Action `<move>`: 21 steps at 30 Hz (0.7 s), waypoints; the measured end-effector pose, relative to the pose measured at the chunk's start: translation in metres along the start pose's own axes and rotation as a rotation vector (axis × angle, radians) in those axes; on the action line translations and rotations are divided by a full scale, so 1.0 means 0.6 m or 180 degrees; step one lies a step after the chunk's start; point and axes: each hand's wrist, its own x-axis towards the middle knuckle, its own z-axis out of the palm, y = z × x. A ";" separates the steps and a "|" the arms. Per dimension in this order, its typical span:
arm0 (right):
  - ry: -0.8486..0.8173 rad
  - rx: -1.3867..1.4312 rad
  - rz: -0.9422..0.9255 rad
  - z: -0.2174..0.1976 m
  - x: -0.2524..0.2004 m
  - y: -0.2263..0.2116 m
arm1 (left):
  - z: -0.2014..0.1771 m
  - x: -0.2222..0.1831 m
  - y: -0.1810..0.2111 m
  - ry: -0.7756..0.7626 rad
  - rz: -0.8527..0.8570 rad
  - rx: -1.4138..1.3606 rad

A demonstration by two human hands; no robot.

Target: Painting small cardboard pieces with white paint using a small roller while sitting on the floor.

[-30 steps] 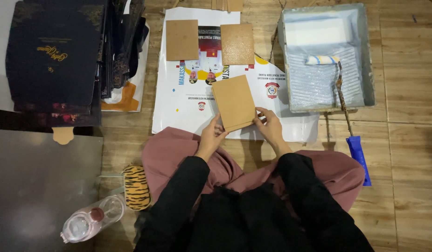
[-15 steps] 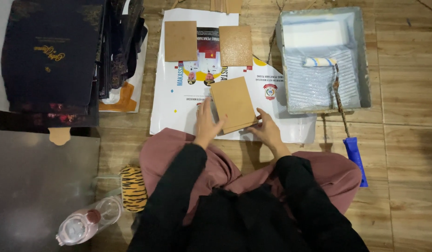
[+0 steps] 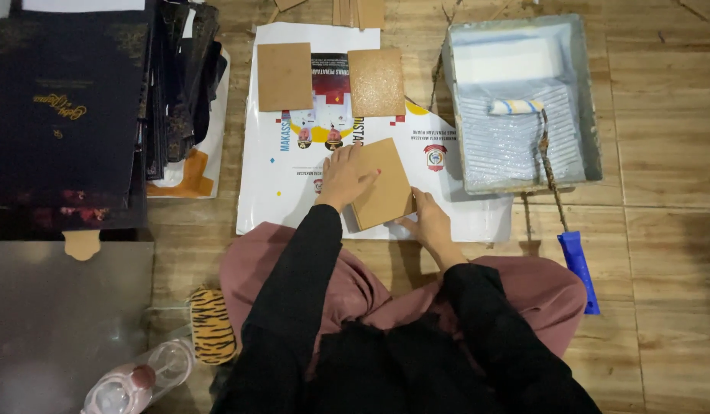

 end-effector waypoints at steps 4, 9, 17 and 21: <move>-0.0068 -0.0044 0.0055 -0.005 -0.004 -0.005 | -0.020 -0.026 0.016 0.0139 0.0054 -0.0039; -0.0157 0.0226 0.0070 -0.015 -0.014 -0.018 | -0.001 -0.091 0.037 0.1000 -0.0264 -0.0727; -0.0085 0.0158 -0.0068 -0.010 -0.013 -0.008 | 0.114 -0.194 0.021 0.0868 -0.0682 -0.2465; -0.0025 0.0215 -0.0099 -0.008 -0.015 -0.003 | 0.107 -0.203 0.025 0.0931 -0.0447 -0.2418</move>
